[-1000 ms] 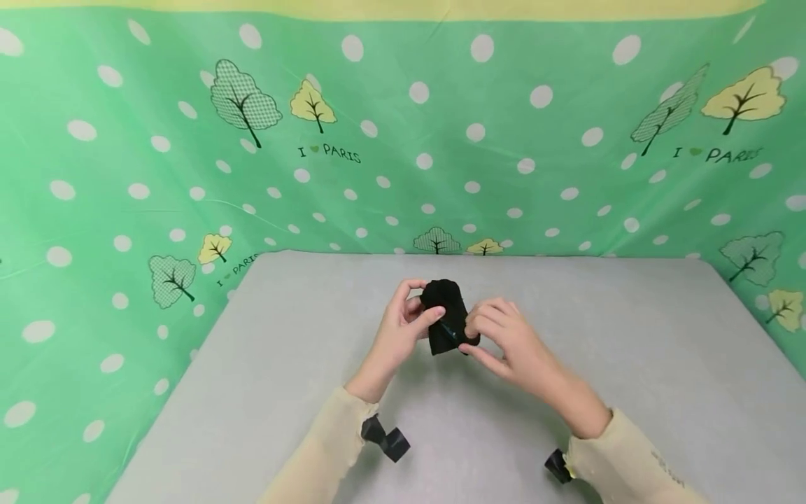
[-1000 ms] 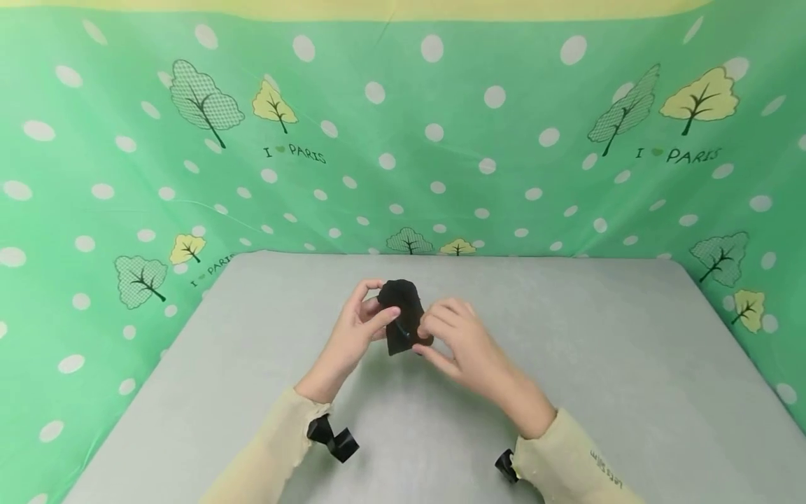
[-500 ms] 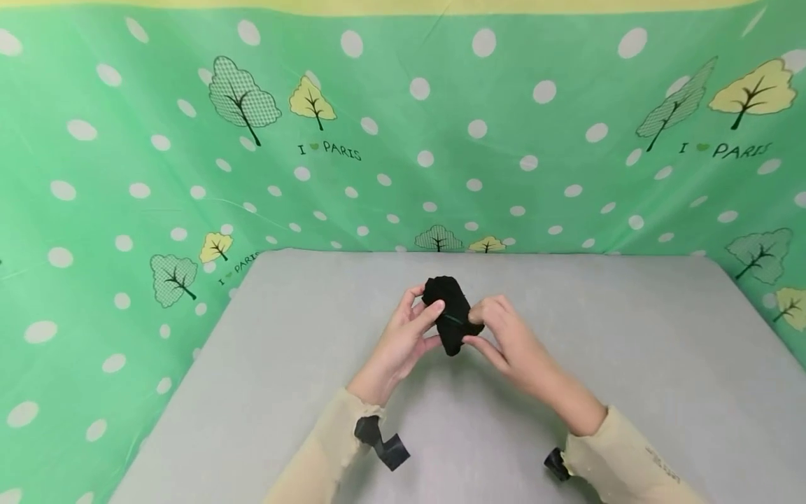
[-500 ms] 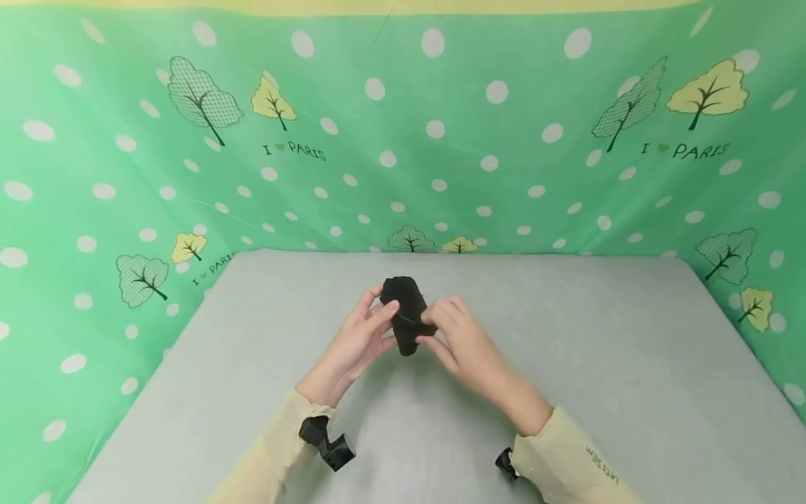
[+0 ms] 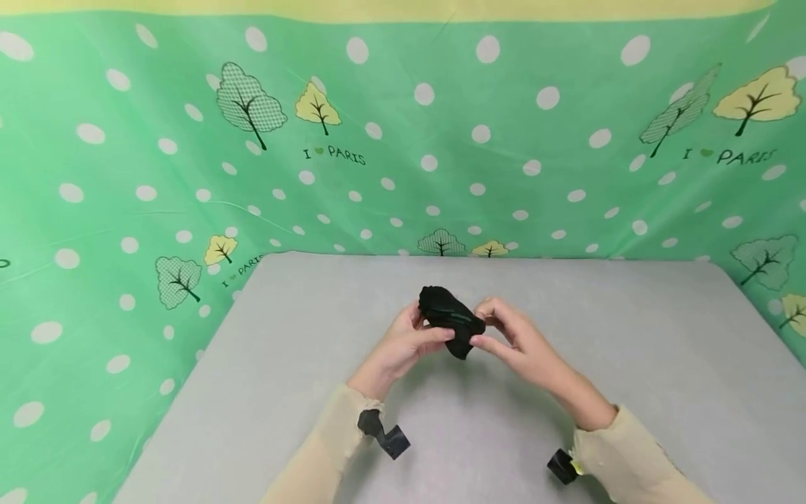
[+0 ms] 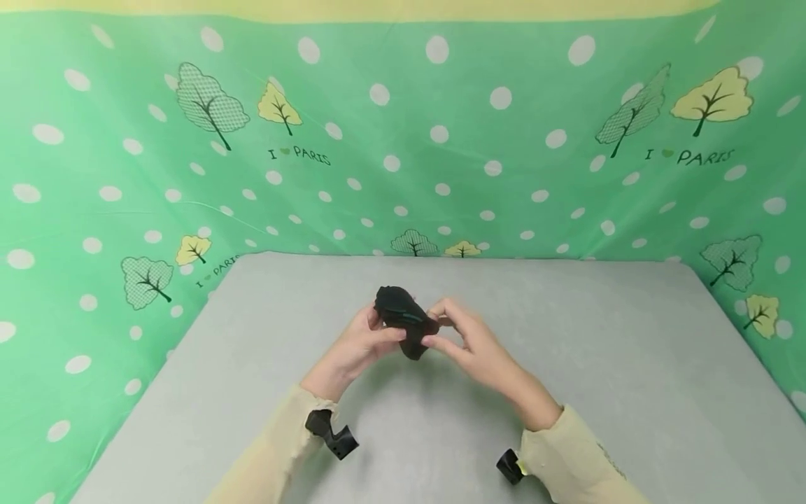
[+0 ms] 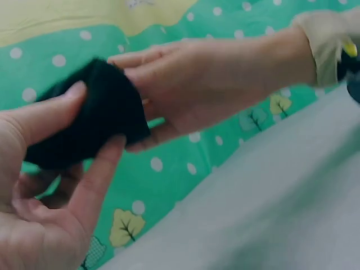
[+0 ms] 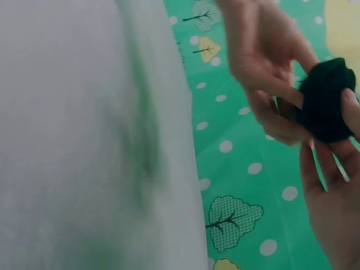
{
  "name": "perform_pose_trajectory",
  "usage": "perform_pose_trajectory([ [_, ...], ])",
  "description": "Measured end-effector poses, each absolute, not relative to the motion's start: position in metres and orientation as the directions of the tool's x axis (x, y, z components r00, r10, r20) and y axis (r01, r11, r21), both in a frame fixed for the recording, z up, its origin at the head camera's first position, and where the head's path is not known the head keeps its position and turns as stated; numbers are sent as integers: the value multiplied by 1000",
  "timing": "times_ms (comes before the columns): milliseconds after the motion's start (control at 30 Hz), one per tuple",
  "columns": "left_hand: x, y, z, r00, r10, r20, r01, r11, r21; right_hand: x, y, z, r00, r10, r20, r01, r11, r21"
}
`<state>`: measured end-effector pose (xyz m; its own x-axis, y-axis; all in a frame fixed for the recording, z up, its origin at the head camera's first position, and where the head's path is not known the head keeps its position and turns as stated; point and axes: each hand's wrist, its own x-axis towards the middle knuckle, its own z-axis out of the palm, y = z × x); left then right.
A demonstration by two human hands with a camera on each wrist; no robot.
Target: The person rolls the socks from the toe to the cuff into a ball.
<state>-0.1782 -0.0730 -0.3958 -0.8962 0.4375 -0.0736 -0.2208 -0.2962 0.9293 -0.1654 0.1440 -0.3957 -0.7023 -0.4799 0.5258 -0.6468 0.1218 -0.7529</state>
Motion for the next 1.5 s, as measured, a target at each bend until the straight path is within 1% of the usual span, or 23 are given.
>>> perform_pose_trajectory([
  [100,-179,-71,-396,-919,386,-82,-207,-293,934,-166,145,-394,-706,-484,517,-626,84,-775],
  [167,-180,-68,-395,-937,343,-66,-183,-319,930,-168,144,-394,-694,-460,554,-657,92,-748],
  [233,-182,-65,-393,-956,292,-34,-139,-345,928,-170,140,-394,-662,-416,624,-723,136,-677],
  [300,-184,-62,-392,-975,223,-7,-87,-354,931,-171,134,-394,-607,-375,700,-791,197,-580],
  [400,-185,-59,-396,-993,119,6,-31,-305,952,-168,123,-396,-537,-335,775,-839,315,-445],
  [433,-186,-58,-397,-996,88,5,-20,-282,959,-167,120,-397,-532,-322,783,-834,357,-420],
  [467,-187,-57,-397,-998,64,3,-13,-256,967,-166,117,-397,-539,-312,782,-823,394,-410],
  [500,-188,-57,-397,-999,46,1,-10,-237,972,-166,114,-398,-561,-297,773,-800,432,-415],
  [533,-188,-55,-398,-999,36,-6,-14,-216,976,-165,113,-399,-608,-277,744,-764,461,-452],
  [600,-188,-55,-396,-999,47,-11,-19,-183,983,-165,111,-400,-715,-226,661,-675,469,-570],
  [633,-187,-56,-394,-997,72,-5,-17,-168,986,-166,111,-400,-769,-201,607,-624,444,-643],
  [700,-187,-59,-390,-990,141,3,-17,-141,990,-170,112,-398,-856,-152,494,-514,346,-785],
  [733,-187,-62,-387,-984,178,15,-8,-130,992,-172,113,-397,-886,-134,444,-464,281,-840],
  [800,-187,-66,-384,-968,248,46,14,-129,992,-176,115,-393,-918,-122,378,-395,177,-901],
  [867,-187,-67,-382,-958,279,60,22,-138,990,-178,117,-391,-934,-125,336,-350,116,-930],
  [933,-187,-66,-384,-960,271,68,26,-153,988,-178,117,-392,-943,-130,306,-319,97,-943],
  [1033,-188,-60,-389,-977,204,55,24,-153,988,-176,115,-397,-954,-107,280,-291,107,-951],
  [1100,-189,-54,-392,-987,149,64,43,-141,989,-174,113,-401,-955,-76,286,-293,121,-948],
  [1233,-190,-45,-398,-995,63,77,72,-75,995,-166,109,-407,-948,-18,317,-315,186,-931],
  [1367,-191,-42,-403,-995,31,96,96,1,995,-160,105,-411,-927,9,374,-355,296,-887],
  [1500,-196,-41,-406,-994,-8,108,107,97,990,-162,104,-415,-881,-24,473,-444,389,-807],
])
